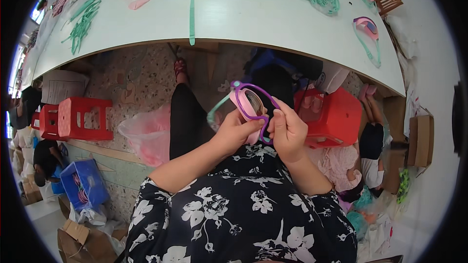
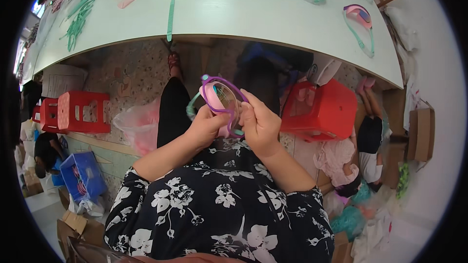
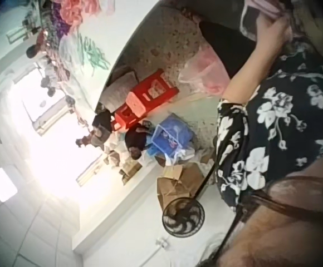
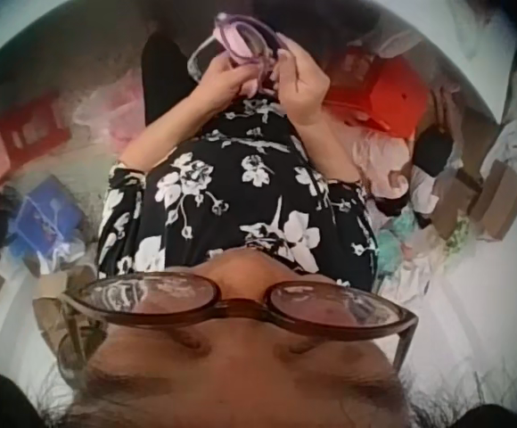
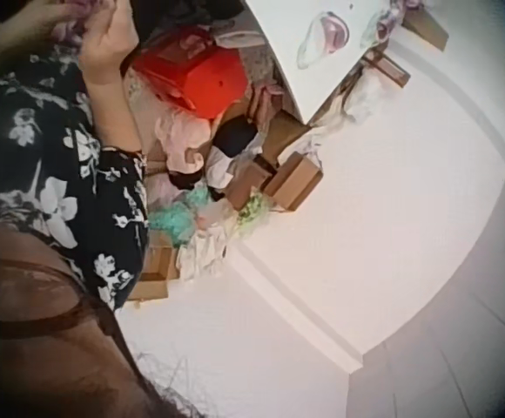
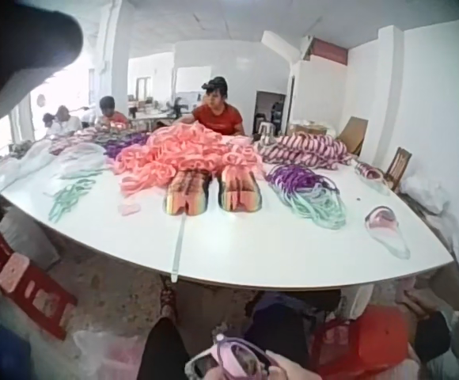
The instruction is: Assemble colorful swim goggles by attaching lenses and straps.
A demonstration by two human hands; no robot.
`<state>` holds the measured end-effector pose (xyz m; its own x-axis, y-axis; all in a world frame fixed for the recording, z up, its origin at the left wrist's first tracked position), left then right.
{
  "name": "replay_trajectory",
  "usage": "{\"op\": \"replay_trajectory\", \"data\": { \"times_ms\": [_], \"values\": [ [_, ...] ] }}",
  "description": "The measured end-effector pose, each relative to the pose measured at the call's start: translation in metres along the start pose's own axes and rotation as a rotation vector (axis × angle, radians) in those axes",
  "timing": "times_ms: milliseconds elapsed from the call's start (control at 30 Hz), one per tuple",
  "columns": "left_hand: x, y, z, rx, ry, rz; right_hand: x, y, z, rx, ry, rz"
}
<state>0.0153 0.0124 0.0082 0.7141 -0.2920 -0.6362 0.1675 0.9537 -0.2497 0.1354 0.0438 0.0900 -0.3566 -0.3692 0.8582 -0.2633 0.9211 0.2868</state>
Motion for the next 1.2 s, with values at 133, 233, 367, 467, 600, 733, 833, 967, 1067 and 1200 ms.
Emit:
{"op": "replay_trajectory", "data": {
  "times_ms": [133, 233, 367, 467, 600, 733, 833, 967, 1067, 1200],
  "values": [
    [-0.002, -0.005, 0.012, 0.014, 0.055, 0.001, -0.015, -0.011, 0.008, -0.047, 0.081, 0.096],
    [0.004, -0.002, 0.006, 0.004, 0.056, 0.015, -0.016, -0.010, 0.006, -0.077, -0.032, 0.027],
    [-0.005, -0.004, 0.012, 0.058, 0.051, 0.098, -0.021, -0.015, 0.005, -0.091, -0.010, 0.050],
    [-0.006, -0.005, 0.010, 0.034, -0.002, 0.086, -0.028, -0.019, 0.010, -0.034, 0.123, 0.158],
    [-0.008, 0.002, 0.002, 0.028, -0.162, 0.099, -0.051, -0.030, 0.028, 0.050, 0.434, 0.307],
    [-0.013, 0.016, -0.009, -0.020, -0.221, 0.147, -0.069, -0.035, 0.048, 0.171, 0.566, 0.485],
    [-0.015, 0.025, -0.008, 0.011, -0.254, 0.164, -0.083, -0.036, 0.057, 0.204, 0.730, 0.585],
    [-0.007, 0.026, -0.019, -0.094, -0.034, 0.018, -0.098, -0.004, 0.028, 0.110, 0.578, 0.533],
    [0.006, 0.001, -0.041, -0.087, 0.549, -0.155, -0.089, 0.044, -0.014, 0.247, 0.327, 0.400],
    [-0.068, -0.015, -0.040, -0.332, 0.957, 0.202, -0.075, 0.095, -0.035, 0.630, -0.038, 0.254]
  ]
}}
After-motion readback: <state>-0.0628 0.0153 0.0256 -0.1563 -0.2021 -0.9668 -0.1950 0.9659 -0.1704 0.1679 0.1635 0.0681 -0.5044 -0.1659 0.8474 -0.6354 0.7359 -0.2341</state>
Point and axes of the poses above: each hand's wrist, its own y-axis towards the middle knuckle, its own z-axis out of the palm, x = y × z, the point moved 9 cm from there along y, towards the middle knuckle, and after that the axes turned 10 degrees about -y, right-handed, at the moved point
